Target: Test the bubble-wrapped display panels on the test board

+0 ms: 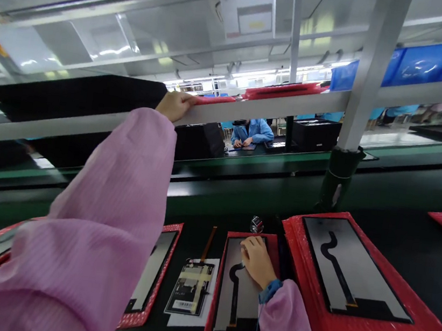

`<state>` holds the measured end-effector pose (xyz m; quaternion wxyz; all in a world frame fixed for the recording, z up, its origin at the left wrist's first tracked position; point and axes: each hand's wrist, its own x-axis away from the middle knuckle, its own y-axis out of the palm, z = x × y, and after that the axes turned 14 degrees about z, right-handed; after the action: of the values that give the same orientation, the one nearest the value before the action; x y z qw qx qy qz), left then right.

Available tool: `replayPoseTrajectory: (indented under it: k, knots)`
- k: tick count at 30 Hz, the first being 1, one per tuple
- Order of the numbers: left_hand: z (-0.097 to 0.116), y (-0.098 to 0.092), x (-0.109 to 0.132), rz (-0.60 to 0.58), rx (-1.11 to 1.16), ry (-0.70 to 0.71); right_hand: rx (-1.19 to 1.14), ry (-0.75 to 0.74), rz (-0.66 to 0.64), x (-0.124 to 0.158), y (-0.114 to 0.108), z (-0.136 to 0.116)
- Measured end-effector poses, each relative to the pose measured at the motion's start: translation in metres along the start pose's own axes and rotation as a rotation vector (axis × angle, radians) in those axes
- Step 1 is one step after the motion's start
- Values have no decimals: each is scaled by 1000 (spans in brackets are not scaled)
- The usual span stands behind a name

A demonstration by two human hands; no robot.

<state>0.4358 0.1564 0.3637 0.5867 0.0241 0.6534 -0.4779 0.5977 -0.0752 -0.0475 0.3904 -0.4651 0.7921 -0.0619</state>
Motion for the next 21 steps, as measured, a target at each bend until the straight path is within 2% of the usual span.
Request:
replayPoseTrajectory:
  k: [6,10,14,17,19,21]
  knots:
    - [4,-7,18,157,-38,-112,-153,93,28,-2,-6,-5]
    - [2,-22,39,250,-43,-122,-315,225,76,-11,-8,-27]
    - [-3,-37,67,434,-63,-57,-571,369,87,-37,-8,-80]
    - [-6,-43,91,576,-44,-1,-807,404,49,-76,-16,-129]
    - [-3,-44,113,661,-27,29,-1226,543,-26,-112,-28,-157]
    - [2,-41,139,749,9,50,-1468,604,-125,-149,-41,-178]
